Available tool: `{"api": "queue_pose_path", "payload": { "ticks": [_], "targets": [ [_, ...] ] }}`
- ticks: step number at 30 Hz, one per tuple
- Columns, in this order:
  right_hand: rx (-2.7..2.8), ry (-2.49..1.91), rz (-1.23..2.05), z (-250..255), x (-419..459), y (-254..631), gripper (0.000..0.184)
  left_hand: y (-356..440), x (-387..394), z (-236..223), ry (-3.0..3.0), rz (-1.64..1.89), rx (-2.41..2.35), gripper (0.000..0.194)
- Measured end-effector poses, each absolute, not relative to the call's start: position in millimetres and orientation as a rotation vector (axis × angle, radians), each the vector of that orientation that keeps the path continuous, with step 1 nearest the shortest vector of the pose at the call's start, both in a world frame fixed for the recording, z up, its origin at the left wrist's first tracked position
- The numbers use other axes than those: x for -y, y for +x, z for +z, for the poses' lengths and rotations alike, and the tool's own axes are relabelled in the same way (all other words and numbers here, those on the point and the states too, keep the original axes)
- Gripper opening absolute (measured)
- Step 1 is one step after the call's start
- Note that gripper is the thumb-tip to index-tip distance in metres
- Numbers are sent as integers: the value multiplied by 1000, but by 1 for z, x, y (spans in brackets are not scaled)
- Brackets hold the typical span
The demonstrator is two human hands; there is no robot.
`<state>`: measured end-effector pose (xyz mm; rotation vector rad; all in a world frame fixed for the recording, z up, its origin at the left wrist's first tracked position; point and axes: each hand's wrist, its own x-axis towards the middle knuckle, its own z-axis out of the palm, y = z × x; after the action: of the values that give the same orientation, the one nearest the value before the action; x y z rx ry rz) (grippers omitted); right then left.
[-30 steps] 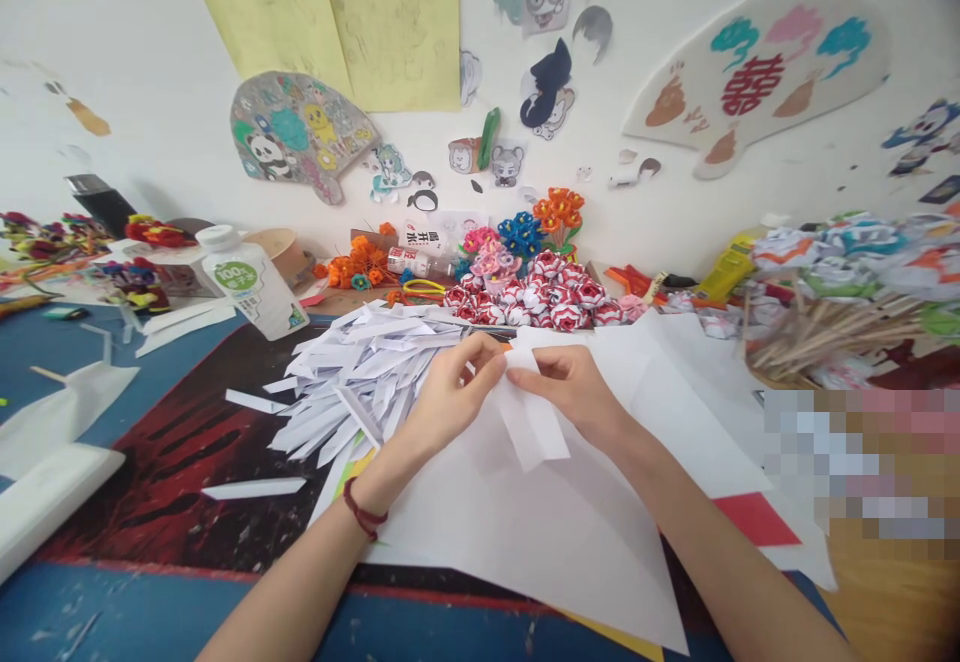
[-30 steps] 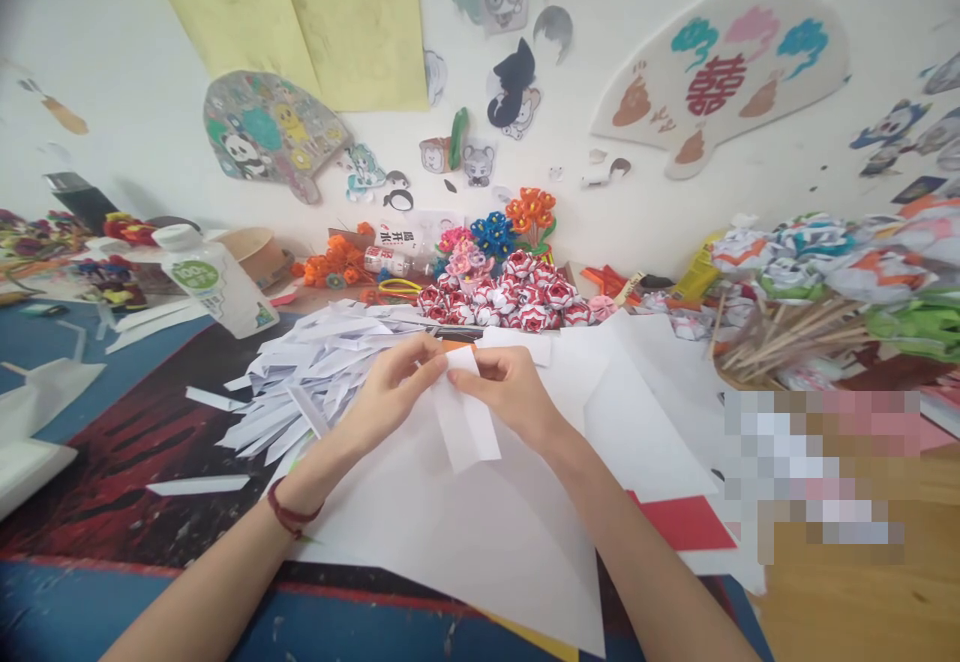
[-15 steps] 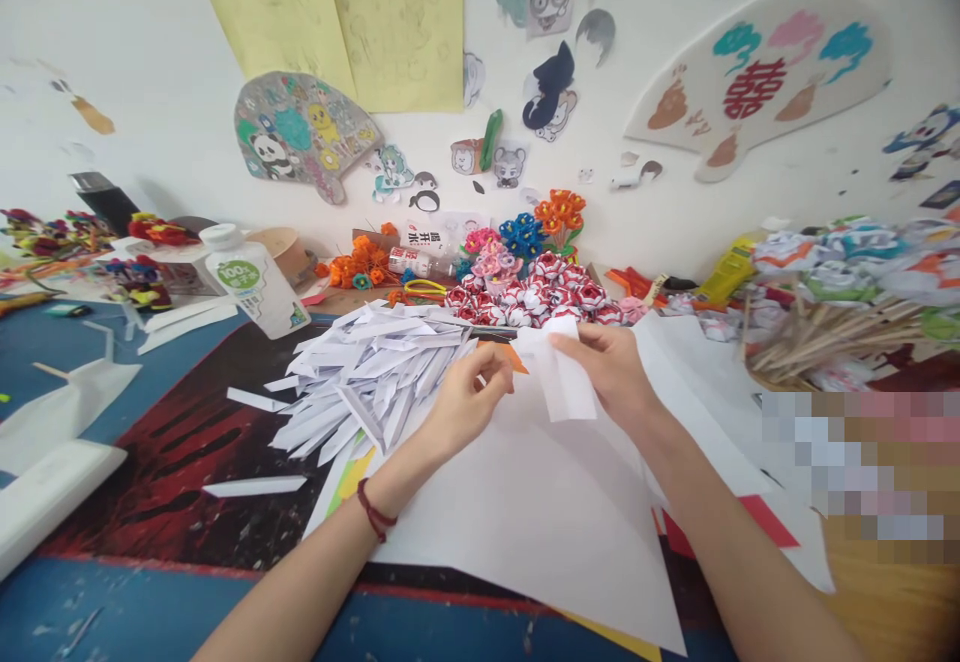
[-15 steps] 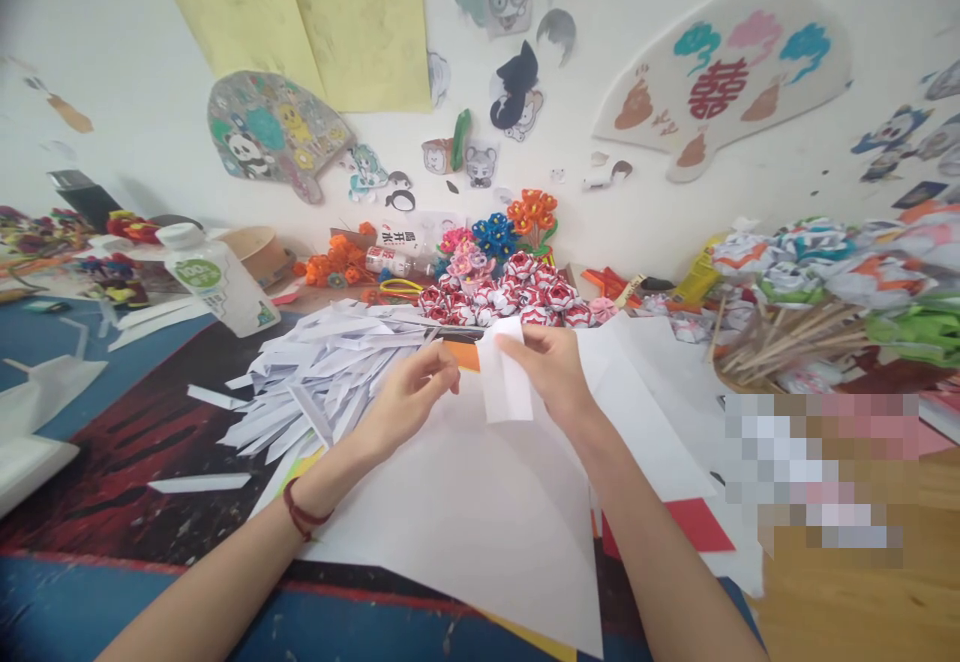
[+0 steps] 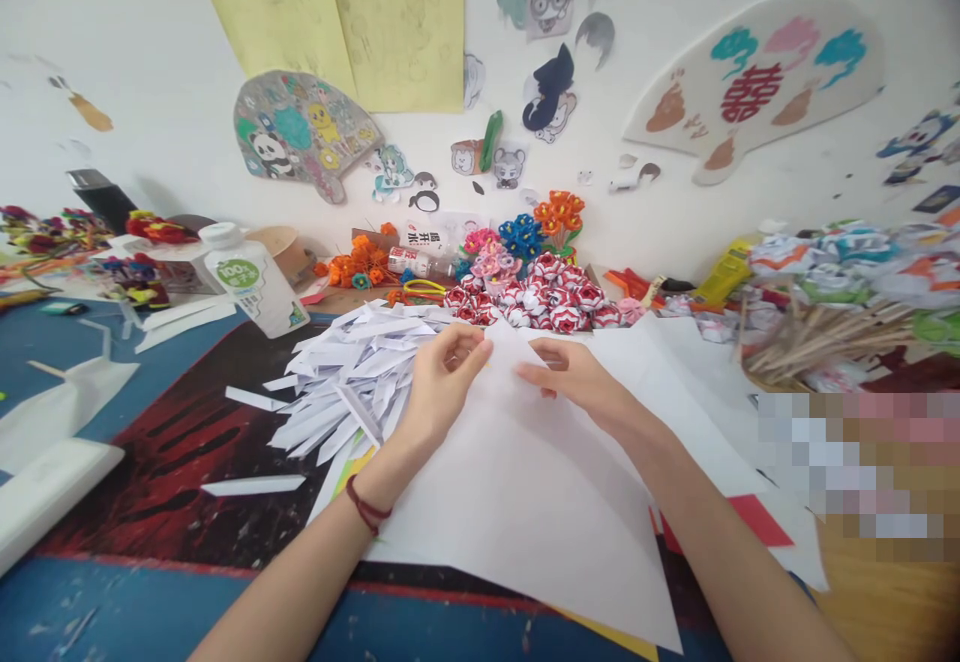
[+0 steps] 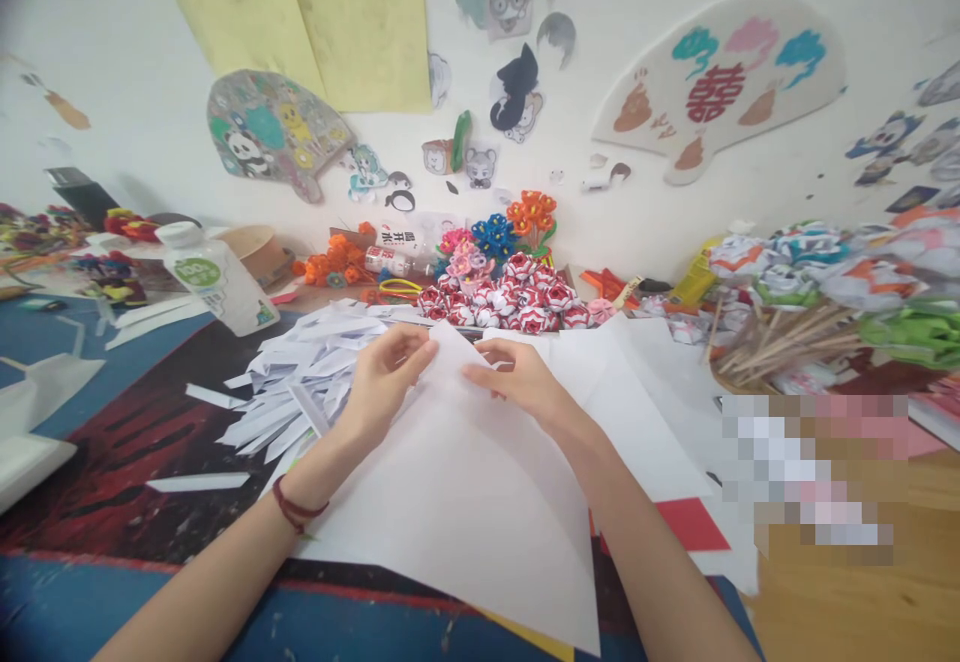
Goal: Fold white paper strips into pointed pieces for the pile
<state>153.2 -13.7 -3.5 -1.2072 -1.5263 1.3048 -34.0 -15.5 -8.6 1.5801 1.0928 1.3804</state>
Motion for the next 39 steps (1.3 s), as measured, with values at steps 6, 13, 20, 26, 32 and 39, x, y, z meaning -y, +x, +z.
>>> {"api": "queue_pose_path", "payload": {
  "ticks": [6, 13, 20, 26, 32, 39],
  "targets": [
    [1429, -1056, 1489, -7, 15, 152, 35, -30, 16, -9, 1370, 1380, -986, 21],
    [1264, -989, 1433, -12, 15, 143, 31, -23, 22, -11, 1305, 1251, -960, 20],
    [1305, -1150, 1226, -11, 13, 146, 23, -22, 21, -12, 1397, 1174, -1090, 20],
    [1284, -1021, 1237, -7, 15, 145, 30, -22, 23, -12, 1418, 1037, -1076, 25],
    [1358, -1020, 1282, -8, 16, 144, 31, -21, 22, -15, 1407, 1051, -1070, 27],
    [1386, -1124, 1220, -13, 8, 152, 34, -31, 26, -9, 2363, 1037, -1398, 39]
  ]
}}
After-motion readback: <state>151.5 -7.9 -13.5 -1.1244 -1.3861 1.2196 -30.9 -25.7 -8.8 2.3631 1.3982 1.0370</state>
